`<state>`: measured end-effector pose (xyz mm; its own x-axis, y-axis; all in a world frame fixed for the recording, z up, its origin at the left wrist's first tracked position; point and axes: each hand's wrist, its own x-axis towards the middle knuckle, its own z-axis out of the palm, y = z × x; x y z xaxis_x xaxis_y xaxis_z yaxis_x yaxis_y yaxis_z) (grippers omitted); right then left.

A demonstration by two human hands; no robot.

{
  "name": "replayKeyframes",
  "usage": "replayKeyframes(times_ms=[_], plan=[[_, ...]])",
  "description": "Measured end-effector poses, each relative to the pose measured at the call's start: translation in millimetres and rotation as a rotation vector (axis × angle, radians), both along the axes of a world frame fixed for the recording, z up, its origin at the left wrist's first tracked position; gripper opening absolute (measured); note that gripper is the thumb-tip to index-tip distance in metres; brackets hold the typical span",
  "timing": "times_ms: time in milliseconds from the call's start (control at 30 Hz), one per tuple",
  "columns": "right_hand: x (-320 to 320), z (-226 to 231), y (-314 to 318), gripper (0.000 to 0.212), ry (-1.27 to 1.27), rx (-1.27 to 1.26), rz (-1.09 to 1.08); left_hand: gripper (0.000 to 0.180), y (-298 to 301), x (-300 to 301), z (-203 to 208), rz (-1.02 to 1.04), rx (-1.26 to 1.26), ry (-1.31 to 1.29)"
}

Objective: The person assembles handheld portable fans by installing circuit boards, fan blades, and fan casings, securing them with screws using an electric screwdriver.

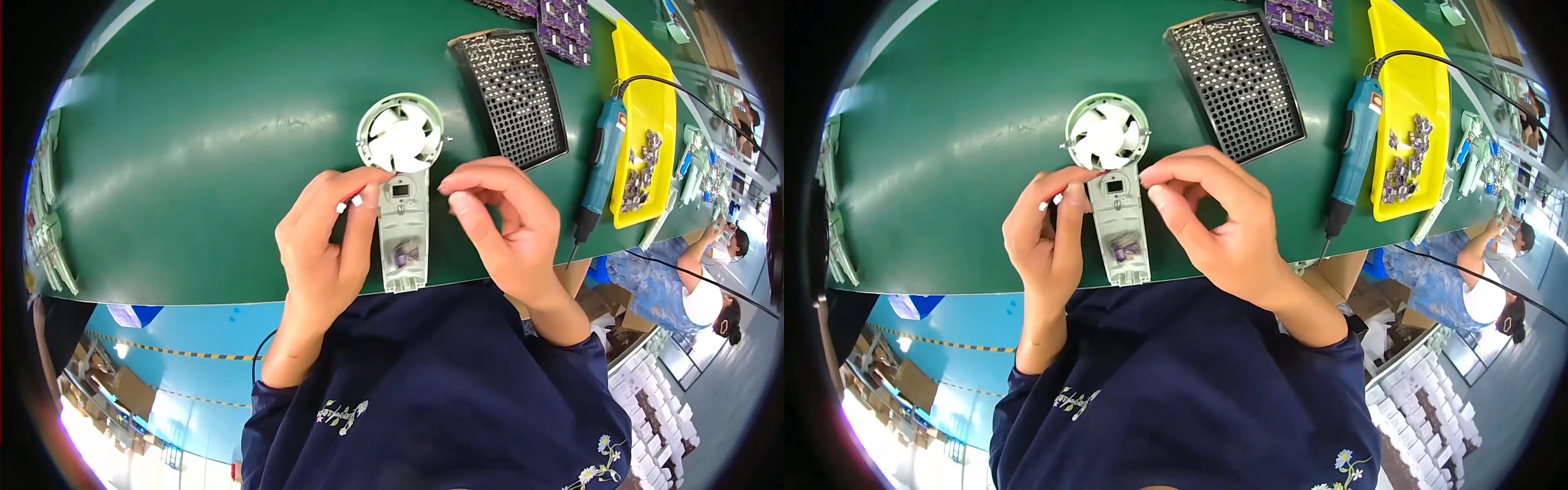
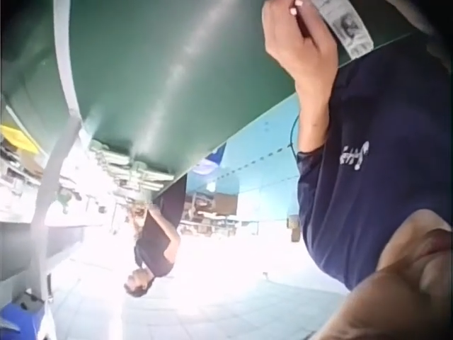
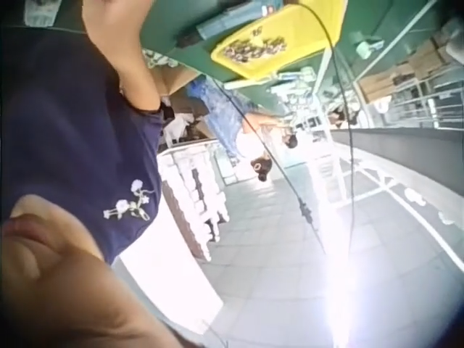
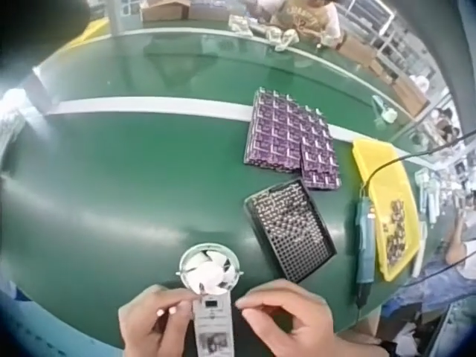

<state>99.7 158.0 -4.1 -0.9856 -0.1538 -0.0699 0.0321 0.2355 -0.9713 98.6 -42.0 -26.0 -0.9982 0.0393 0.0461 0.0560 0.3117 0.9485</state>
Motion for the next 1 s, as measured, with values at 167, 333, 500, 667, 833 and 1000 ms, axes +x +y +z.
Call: replayKeyframes(times_ms=[167, 333, 500, 667, 833, 1000], plan=[[19, 7, -6, 0.034, 0.241, 0.383, 0.207, 0.011, -2, 0, -10, 0.016, 0.050, 0.025], [42, 7, -23, 0.047, 0.240, 0.579, 0.239, 0.010, -2, -1, -11, 0.018, 0.086, 0.042], [39, 6, -25, 0.042, 0.158, 0.548, 0.267, 0.009, -2, 0, -12, 0.011, 0.090, 0.039], [37, 8, -20, 0.038, 0.062, 0.207, 0.207, 0.010, 0, -2, -7, -0.003, 0.076, 0.031], [20, 12, -12, 0.041, 0.157, 0.292, 0.093, 0.011, -1, 0, -7, -0.012, 0.061, 0.011], [16, 9, -23, 0.041, 0.090, 0.232, -0.024, 0.011, 0, -1, -8, -0.017, 0.057, 0.015]])
